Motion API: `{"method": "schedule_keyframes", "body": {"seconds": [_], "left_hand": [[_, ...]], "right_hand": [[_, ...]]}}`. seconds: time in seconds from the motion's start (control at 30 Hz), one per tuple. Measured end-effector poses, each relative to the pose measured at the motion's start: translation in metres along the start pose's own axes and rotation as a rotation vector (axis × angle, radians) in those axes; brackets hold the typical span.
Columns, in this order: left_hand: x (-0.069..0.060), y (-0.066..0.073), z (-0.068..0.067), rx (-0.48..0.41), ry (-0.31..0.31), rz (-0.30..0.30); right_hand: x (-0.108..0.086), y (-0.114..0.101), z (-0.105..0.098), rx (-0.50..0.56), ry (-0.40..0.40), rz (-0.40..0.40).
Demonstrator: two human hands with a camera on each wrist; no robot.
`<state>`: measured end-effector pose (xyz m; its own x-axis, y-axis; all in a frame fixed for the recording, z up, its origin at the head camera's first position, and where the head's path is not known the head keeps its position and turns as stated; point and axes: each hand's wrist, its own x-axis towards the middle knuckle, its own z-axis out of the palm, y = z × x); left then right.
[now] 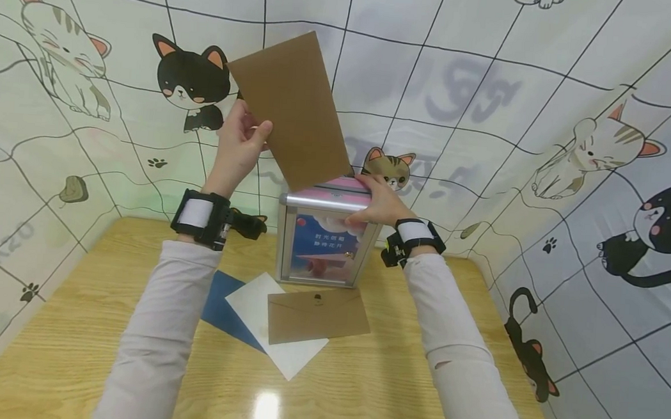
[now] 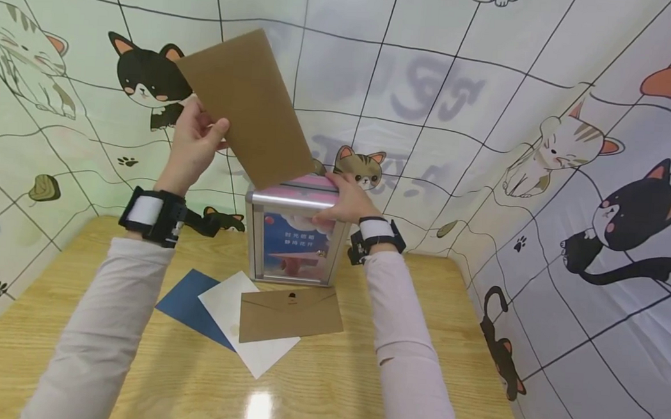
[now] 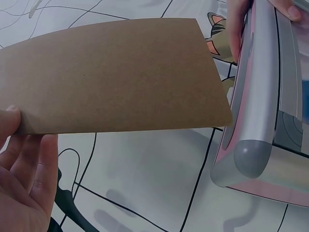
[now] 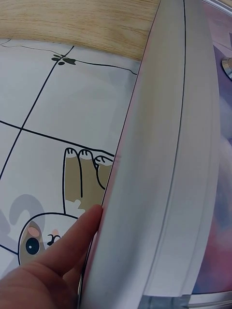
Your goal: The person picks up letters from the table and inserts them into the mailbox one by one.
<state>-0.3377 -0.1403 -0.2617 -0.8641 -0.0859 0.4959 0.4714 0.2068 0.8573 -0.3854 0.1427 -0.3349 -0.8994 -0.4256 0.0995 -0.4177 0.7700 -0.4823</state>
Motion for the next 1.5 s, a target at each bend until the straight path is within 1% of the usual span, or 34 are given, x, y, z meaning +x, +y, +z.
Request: {"method": "schedule_keyframes", "body": {"seconds": [0.23,0.57,0.8,0.97,1.1,1.23,1.37,1.5], "left_hand": [[0.002,0.001,0.003,0.056,-0.018,0.038],[0.005,0.004,0.003,0.086,-0.043,0.034],[0.006,0.006,0.009,0.081,-0.052,0.038],[0.005,0.004,0.013,0.065,-0.056,0.032],[0.008,0.002,0.011,0.064,-0.042,0.036],[0.008,0.0,0.007,0.043,-0.025,0.008],[0.006,-0.002,0.005,0.016,-0.024,-0.016],[0.003,-0.003,0.004,0.009,-0.027,-0.02]], "right_hand": [[0.001,0.0,0.0,-0.014,-0.002,0.0],[0.001,-0.001,-0.002,-0.005,0.004,0.008],[0.001,0.0,-0.003,-0.009,0.008,0.011],[0.0,-0.001,-0.003,0.025,0.015,-0.005],[-0.001,-0.001,-0.003,0.032,0.021,-0.019],[-0.001,-0.001,-0.003,0.022,0.019,-0.015],[0.001,0.001,-0.001,0.009,0.01,0.002],[0.001,0.002,0.001,0.002,0.001,0.008]]}}
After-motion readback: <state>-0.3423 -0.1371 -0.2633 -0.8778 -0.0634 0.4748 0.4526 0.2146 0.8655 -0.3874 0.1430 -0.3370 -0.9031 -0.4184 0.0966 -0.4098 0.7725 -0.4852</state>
